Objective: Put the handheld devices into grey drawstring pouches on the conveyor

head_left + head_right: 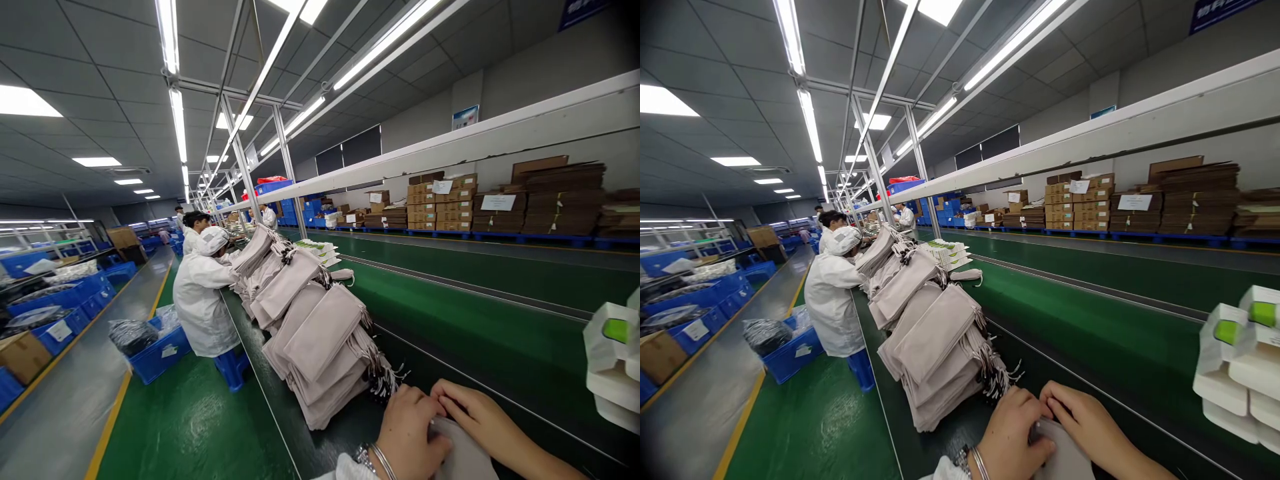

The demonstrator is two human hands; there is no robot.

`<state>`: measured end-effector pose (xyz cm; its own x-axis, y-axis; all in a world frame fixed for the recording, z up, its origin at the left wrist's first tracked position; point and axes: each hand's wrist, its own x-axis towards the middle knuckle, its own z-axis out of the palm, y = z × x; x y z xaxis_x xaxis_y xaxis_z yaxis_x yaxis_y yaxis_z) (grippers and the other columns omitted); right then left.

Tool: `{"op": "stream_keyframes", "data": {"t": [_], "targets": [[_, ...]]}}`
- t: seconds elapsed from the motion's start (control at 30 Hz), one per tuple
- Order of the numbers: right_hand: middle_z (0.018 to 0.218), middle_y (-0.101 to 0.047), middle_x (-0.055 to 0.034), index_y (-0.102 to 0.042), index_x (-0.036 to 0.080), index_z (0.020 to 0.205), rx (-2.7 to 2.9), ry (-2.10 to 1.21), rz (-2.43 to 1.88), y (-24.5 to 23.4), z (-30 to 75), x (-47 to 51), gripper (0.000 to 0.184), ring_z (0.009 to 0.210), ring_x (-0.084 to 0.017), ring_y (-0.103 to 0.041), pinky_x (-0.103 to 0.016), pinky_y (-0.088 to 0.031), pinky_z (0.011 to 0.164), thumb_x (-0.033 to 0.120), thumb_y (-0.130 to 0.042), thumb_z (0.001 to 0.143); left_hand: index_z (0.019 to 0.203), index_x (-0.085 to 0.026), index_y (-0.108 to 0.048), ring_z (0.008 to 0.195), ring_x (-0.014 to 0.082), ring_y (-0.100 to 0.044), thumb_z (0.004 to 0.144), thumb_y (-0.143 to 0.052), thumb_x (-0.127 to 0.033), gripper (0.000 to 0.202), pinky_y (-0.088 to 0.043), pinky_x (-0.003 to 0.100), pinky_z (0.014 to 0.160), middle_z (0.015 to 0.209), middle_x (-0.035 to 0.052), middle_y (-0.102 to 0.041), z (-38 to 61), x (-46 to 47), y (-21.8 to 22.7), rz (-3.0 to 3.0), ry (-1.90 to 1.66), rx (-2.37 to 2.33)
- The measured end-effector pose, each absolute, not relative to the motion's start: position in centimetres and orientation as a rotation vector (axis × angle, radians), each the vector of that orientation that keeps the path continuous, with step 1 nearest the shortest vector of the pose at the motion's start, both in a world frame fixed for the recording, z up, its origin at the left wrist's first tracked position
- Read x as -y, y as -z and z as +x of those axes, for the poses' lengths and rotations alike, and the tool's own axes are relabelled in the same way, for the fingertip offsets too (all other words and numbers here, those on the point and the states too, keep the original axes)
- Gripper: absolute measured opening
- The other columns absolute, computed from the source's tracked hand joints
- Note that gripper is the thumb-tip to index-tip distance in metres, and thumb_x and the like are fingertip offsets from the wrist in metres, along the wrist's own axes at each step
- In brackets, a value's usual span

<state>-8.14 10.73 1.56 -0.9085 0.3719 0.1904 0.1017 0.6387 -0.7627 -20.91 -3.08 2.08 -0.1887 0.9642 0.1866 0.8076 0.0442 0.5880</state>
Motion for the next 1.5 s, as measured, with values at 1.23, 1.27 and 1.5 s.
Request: {"op": "stream_keyframes", "data": {"t": [1.23,1.27,1.5], "targets": [[0.085,-0.063,-0.0007,-0.051,0.023,0.081,2.559,-1.131,-0.377,-1.67,-8.08,-10.80,0.026,0.079,-0.018,-0.059,-0.028,-0.038,0.072,0.032,-0.036,0.099,0.105,-0.023,-0.064,0.099,0.0248,-0.051,0.073,-0.073,-0.023,0.033,-0.043,0.039,0.091,0.101,0.0049,-0.059,-20.95,3.38,-2.65,1.831,-0.927,-2.037],[0.085,-0.063,-0.0007,-0.051,0.023,0.081,2.559,-1.132,-0.377,-1.63,-8.09,-10.80,0.026,0.079,-0.018,-0.059,-0.028,-0.038,0.072,0.032,-0.036,0.099,0.105,-0.023,-0.064,0.099,0.0248,-0.051,0.073,-0.073,-0.023,0.033,-0.043,0.040,0.091,0.101,0.0050,-0.059,-20.96,3.37,-2.63,1.832,-0.927,-2.037],[0.085,-0.063,-0.0004,-0.052,0.023,0.081,2.563,-1.119,-0.386,-1.54,-8.15,-10.89,0.027,0.079,-0.018,-0.059,-0.028,-0.038,0.072,0.033,-0.035,0.099,0.105,-0.023,-0.064,0.099,0.0241,-0.051,0.072,-0.073,-0.022,0.034,-0.043,0.039,0.091,0.100,0.0046,-0.059,-20.88,3.35,-2.54,1.838,-0.924,-2.044]]}}
